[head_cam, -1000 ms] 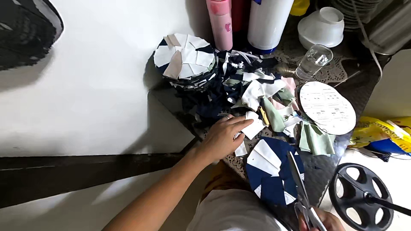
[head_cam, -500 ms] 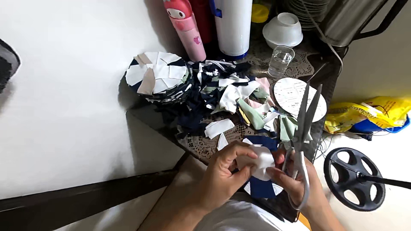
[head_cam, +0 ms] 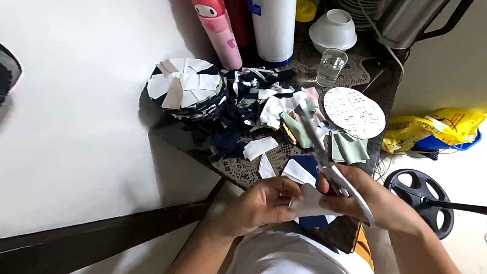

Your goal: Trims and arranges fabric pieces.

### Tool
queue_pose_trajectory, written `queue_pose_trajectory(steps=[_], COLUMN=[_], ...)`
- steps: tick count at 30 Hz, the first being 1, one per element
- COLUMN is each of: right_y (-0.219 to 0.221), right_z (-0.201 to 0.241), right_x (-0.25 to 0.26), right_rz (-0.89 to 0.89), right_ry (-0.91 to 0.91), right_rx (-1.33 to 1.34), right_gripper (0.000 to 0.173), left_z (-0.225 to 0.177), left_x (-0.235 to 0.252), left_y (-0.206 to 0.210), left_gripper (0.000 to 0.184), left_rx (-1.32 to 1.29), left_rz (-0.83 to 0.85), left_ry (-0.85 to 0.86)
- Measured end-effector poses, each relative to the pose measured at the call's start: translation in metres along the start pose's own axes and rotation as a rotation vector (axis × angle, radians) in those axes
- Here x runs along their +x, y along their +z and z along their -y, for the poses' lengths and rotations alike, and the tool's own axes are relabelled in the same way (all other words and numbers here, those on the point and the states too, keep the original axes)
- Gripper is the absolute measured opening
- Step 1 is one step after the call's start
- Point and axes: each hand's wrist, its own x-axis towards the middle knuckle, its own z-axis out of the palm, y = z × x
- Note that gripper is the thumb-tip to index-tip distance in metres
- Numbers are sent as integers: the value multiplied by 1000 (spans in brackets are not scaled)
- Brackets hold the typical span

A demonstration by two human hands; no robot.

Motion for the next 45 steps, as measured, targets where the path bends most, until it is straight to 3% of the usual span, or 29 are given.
queue_pose_trajectory(steps=[4,6,8,11,13,18,20,23,25,27,28,33,35,39,45], right_y=[-9,-6,-6,-7,-6,-13,-12,-10,-11,-11,-11,-1,-1,-9,-5], right_z=[32,35,26,4,-4,24,35,42,41,41,42,34,18,-15,-49], right_x=[15,18,16,9,8,15,22,28,31,34,35,36,22,-40,-140], right_rz=[198,190,129,7,-44,105,172,188,159,138,133,32,-100,-200,-74], right_ry=[78,89,83,71,64,99,110,152,167,184,189,120,30,-22,284], right_rx=[-198,-239,-171,-18,35,-174,-295,-358,-353,-347,-352,-308,-238,-61,96], right_gripper=[12,12,13,14,18,13,13,12,13,13,13,12,21,64,76], left_z=[-10,-10,-7,4,10,2,-1,5,9,12,12,11,15,19,24], left_x=[16,18,16,8,2,2,7,6,1,-4,-4,1,4,5,11], left_y=[6,16,26,32,33,22,25,30,29,26,26,30,30,26,22], left_gripper=[31,27,23,24,27,22,14,22,28,20,13,20,20,10,35], left_rx=[-41,-58,-42,-91,-147,-131,51,430,479,541,566,458,399,256,189], left_rz=[36,7,-139,-313,-334,-84,-137,-249,-183,-103,-80,-126,-184,-249,-227], left_ry=[-177,-248,-290,-228,-197,-242,-136,165,270,324,327,119,130,126,132])
